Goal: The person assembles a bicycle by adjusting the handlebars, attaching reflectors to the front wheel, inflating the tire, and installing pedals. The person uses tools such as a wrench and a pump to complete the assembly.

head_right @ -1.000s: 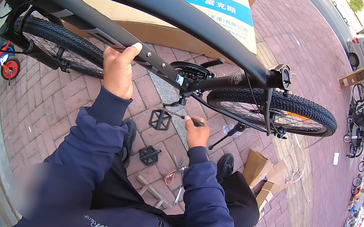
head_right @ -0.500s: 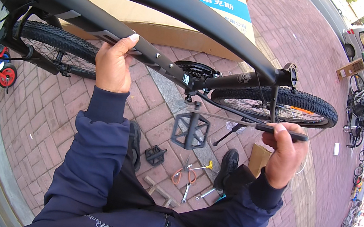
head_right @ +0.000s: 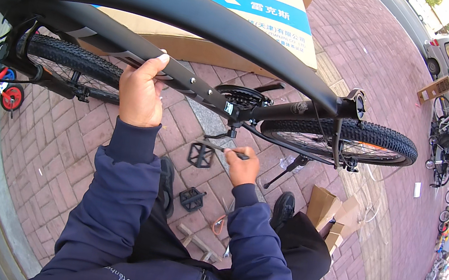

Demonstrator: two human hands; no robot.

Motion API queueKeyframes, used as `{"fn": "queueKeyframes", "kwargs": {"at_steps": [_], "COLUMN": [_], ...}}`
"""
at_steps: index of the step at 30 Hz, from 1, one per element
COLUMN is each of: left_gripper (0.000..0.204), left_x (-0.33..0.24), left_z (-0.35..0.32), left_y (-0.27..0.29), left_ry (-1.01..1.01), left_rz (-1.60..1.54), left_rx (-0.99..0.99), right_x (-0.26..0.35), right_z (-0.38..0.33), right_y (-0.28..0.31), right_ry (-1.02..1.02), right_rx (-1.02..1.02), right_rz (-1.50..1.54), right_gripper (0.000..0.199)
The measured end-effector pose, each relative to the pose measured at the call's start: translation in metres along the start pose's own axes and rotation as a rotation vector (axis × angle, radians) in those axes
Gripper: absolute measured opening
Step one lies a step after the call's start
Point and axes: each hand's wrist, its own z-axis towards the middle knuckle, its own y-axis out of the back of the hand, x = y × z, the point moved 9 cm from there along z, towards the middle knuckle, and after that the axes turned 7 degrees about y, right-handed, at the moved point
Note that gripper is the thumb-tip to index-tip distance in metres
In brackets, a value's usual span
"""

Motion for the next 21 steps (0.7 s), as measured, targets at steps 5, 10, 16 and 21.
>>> {"fn": "queueKeyframes", "kwargs": {"at_steps": [5,10,16,21], "left_gripper": [0.015,0.015,0.017,0.019], "left_x": [-0.001,-0.003,-0.003,0.0], "left_z": [-0.002,-0.003,-0.005,-0.005], "left_y": [-0.002,-0.003,-0.005,-0.004], "left_ry": [0.019,0.01,-0.046,-0.044], "left_rz": [-0.009,-0.004,0.027,0.011], "left_rx": [-0.001,0.017,-0.008,-0.069], "right_x": [0.137,0.259,0.189,0.021], "right_z": [-0.027,-0.036,-0.002,0.025], "right_y": [0.011,0.171,0.225,0.077], "right_ry": [0.168,0.311,0.23,0.049], "right_rx": [0.168,-0.142,-0.24,-0.217], "right_rz": [0.197,0.063,-0.218,-0.397], "right_gripper": [0.014,0.011,0.011,0.026]}}
